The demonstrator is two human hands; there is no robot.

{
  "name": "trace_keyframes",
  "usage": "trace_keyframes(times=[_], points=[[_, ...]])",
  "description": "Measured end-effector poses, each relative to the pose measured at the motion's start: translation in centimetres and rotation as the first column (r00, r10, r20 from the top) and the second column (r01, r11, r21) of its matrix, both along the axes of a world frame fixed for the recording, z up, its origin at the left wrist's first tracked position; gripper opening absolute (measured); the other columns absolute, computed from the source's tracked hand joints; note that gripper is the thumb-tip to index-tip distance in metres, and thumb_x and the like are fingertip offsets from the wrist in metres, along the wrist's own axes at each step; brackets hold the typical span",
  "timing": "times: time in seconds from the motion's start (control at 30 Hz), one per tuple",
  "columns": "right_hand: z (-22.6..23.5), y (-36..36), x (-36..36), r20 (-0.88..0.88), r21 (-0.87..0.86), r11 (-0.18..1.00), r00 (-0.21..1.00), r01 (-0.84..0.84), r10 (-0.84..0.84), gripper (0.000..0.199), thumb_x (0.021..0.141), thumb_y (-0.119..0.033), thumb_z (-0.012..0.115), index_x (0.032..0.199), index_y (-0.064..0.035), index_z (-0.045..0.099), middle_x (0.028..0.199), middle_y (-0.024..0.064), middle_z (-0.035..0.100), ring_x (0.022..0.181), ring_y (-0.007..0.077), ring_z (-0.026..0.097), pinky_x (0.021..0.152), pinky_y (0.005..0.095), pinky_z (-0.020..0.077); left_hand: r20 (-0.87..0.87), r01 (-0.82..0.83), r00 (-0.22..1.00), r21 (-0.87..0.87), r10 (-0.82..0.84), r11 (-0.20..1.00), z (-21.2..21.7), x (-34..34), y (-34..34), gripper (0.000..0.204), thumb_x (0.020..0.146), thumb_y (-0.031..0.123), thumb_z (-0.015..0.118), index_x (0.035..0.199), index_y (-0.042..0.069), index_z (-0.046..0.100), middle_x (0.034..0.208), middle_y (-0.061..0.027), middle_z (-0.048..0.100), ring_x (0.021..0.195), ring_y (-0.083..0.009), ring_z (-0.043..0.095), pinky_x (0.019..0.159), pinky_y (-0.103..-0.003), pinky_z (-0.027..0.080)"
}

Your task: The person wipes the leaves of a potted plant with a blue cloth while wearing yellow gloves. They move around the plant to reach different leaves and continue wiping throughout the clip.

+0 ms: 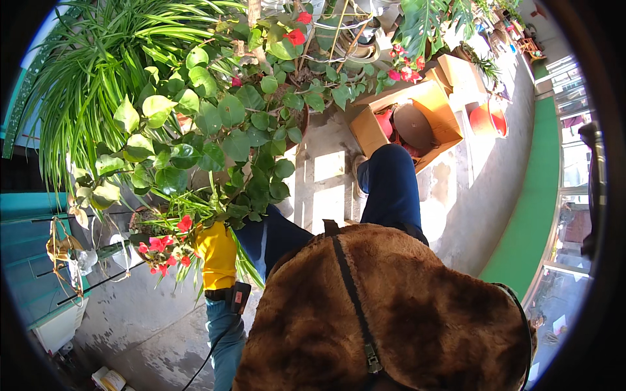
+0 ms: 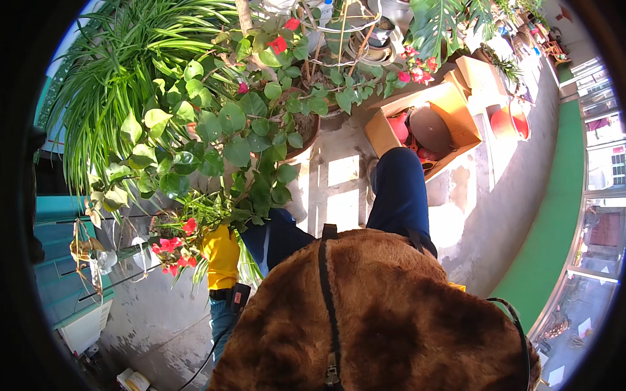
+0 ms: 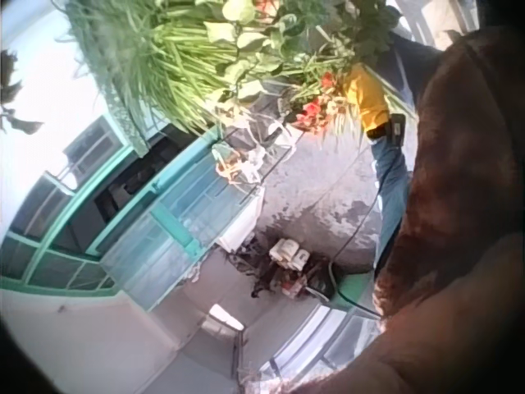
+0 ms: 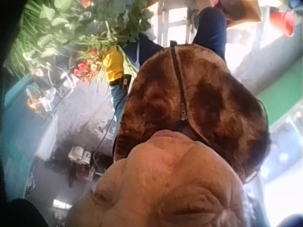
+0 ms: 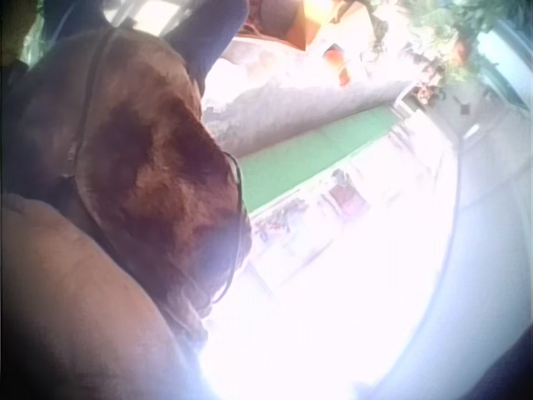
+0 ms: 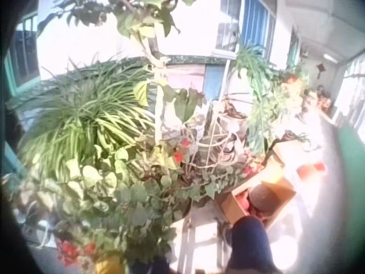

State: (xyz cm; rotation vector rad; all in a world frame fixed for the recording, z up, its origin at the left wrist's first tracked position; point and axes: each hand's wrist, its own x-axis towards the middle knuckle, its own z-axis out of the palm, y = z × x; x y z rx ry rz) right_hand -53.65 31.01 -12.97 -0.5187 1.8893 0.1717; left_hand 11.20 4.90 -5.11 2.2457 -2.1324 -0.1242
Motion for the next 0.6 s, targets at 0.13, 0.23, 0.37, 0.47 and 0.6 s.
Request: trace_keyframes(times=[0.13,0.23,0.37,0.47,0.6], points=[[2.2,-0.3,2.3,-0.017,-0.06,0.998,1.0,0.018,-0.019,0.038,0.083,-0.02,0.08,0.113,0.0016,0.075,0.1,0.0137,0.075,0.095,0.0265,0.071,0.083,0.0373,0.0545,-0.031,0.01,0.999,-0.115,-0.013,0.993,-0.4,-0.2,0.3,0.028,0.085,0.023,0.072,0.111,0.011,0.073,0.108,-0.0155,0.073,0.103,-0.0394,0.066,0.098,-0.053,0.049],[3.3,-0.7,3.1,-0.036,-0.11,0.994,0.999,0.016,-0.02,0.038,0.083,-0.021,0.079,0.114,0.0007,0.075,0.101,0.0146,0.075,0.096,0.0277,0.071,0.084,0.0379,0.0546,-0.047,-0.045,0.998,-0.053,0.043,0.998,-1.0,-0.1,0.3,0.029,0.085,0.024,0.073,0.111,0.011,0.073,0.111,-0.016,0.072,0.109,-0.0405,0.063,0.095,-0.054,0.049],[4.6,-1.2,3.7,-0.05,-0.138,0.99,0.999,-0.005,-0.002,0.038,0.083,-0.022,0.079,0.114,-0.0004,0.075,0.102,0.0158,0.075,0.097,0.0294,0.071,0.084,0.0387,0.0547,-0.085,-0.005,0.996,-0.074,-0.001,0.997,-1.7,0.3,0.2,0.028,0.085,0.022,0.073,0.111,0.01,0.073,0.112,-0.0164,0.072,0.108,-0.0411,0.065,0.094,-0.054,0.05],[5.3,-1.6,4.0,-0.056,-0.141,0.989,0.998,-0.044,0.036,0.039,0.083,-0.023,0.079,0.114,-0.0012,0.075,0.102,0.0167,0.075,0.098,0.0307,0.071,0.084,0.0392,0.0548,-0.137,0.041,0.989,-0.135,-0.06,0.99,-2.0,0.6,0.1,0.025,0.087,0.019,0.072,0.109,0.009,0.073,0.108,-0.0179,0.074,0.104,-0.0407,0.068,0.098,-0.052,0.049],[5.9,-3.2,3.8,-0.052,-0.132,0.982,0.99,-0.137,0.131,0.039,0.083,-0.025,0.078,0.115,-0.0023,0.075,0.103,0.0178,0.075,0.099,0.0323,0.071,0.085,0.04,0.0549,-0.037,0.064,0.997,-0.104,-0.068,0.993,-1.7,0.7,-0.1,0.018,0.087,0.019,0.071,0.1,0.007,0.072,0.096,-0.0176,0.075,0.091,-0.0376,0.071,0.101,-0.049,0.049]])
